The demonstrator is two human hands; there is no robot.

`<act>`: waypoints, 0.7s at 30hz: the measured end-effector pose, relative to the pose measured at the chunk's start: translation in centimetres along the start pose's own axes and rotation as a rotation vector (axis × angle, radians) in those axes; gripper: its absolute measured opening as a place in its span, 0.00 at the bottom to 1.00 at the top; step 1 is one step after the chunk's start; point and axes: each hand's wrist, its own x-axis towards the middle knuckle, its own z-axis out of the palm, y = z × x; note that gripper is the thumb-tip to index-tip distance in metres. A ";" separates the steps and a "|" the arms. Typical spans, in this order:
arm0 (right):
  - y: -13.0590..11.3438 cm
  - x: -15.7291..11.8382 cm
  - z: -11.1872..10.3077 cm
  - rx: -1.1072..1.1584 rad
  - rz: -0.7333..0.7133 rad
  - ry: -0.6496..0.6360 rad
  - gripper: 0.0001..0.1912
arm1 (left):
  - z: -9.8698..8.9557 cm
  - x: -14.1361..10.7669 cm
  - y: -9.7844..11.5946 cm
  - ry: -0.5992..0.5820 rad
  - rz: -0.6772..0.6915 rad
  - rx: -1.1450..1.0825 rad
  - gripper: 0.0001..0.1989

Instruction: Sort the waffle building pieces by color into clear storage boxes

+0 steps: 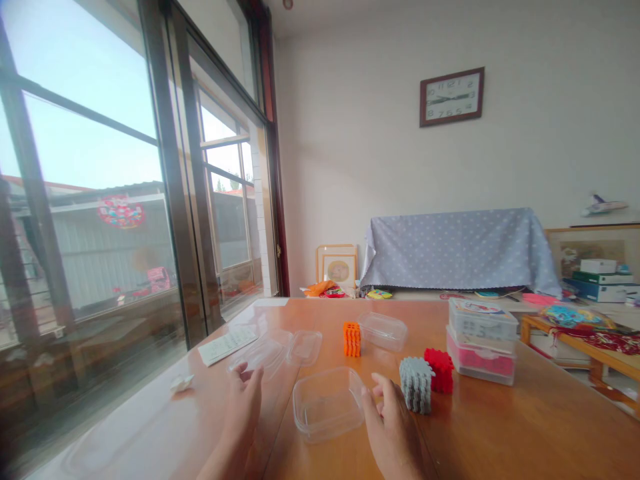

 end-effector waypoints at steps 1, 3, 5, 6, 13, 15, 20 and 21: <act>0.1 0.0 0.1 0.005 0.010 -0.002 0.25 | 0.0 -0.3 0.3 -0.031 0.036 0.005 0.30; 0.4 0.1 0.3 0.012 0.019 -0.010 0.26 | 0.1 -0.9 0.9 -0.083 0.126 0.049 0.27; 0.7 0.1 0.4 0.009 0.021 -0.017 0.25 | 0.0 -1.8 1.6 -0.145 0.205 0.140 0.22; 0.7 0.1 0.5 0.004 0.020 -0.020 0.25 | 0.0 -2.2 2.0 -0.185 0.233 0.186 0.20; -0.6 -0.1 -0.4 -0.060 -0.158 0.017 0.19 | 1.8 -4.2 2.4 -0.548 0.349 0.132 0.22; -1.4 -0.1 -0.9 -0.072 -0.262 0.028 0.15 | 2.8 -4.9 2.3 -0.636 0.328 0.076 0.23; -2.8 0.0 -1.7 -0.119 -0.423 0.041 0.11 | 5.2 -6.7 3.0 -0.849 0.137 -0.109 0.31; -2.9 0.0 -1.8 -0.123 -0.437 0.045 0.10 | 5.7 -6.8 3.1 -0.887 0.091 -0.142 0.33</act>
